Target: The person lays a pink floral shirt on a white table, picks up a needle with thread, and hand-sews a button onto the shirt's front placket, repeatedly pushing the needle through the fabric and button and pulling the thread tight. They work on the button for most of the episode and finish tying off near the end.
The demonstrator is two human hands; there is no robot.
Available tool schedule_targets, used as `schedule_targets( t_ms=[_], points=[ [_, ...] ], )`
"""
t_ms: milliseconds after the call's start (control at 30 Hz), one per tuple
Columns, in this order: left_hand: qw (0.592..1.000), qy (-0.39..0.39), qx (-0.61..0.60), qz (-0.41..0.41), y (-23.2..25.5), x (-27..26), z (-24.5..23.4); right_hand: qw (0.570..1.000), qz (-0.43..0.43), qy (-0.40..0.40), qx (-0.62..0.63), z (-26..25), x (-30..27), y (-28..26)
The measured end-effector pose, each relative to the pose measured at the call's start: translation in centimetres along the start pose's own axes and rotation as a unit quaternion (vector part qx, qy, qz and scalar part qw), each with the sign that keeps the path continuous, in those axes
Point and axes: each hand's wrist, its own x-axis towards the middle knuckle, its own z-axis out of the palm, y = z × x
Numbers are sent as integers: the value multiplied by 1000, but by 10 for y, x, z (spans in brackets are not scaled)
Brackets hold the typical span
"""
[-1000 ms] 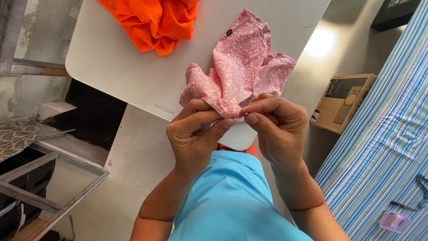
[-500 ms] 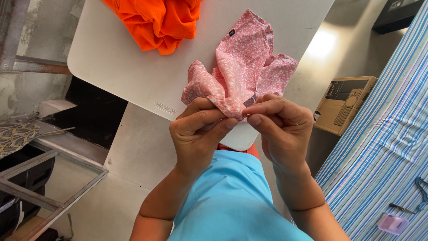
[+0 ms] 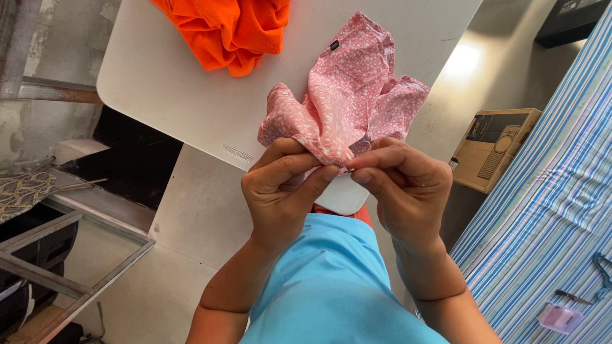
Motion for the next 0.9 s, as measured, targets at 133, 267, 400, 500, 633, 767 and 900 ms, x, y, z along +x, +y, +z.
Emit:
schedule_targets(
  t_ms=[133, 267, 400, 500, 633, 767, 900],
  points=[
    [1000, 2, -11, -4, -1, 1, 1, 1000, -1, -3, -24, 2, 5, 2],
    [1000, 4, -7, -9, -2, 0, 0, 999, 5, -4, -43, 3, 8, 1],
    [1000, 5, -7, -14, -3, 0, -2, 997, 4, -7, -80, 4, 10, -1],
    [1000, 6, -14, -15, -3, 0, -2, 995, 1, 1, -100, 6, 11, -1],
    [999, 15, -30, -14, -6, -1, -1, 993, -2, 9, -118, 9, 12, -1],
    [999, 19, -42, -15, -9, -2, 1, 992, -6, 10, -122, 9, 12, -1],
    [997, 20, -74, -16, -12, -2, 3, 995, 12, 18, -97, 10, 12, 1]
  ],
)
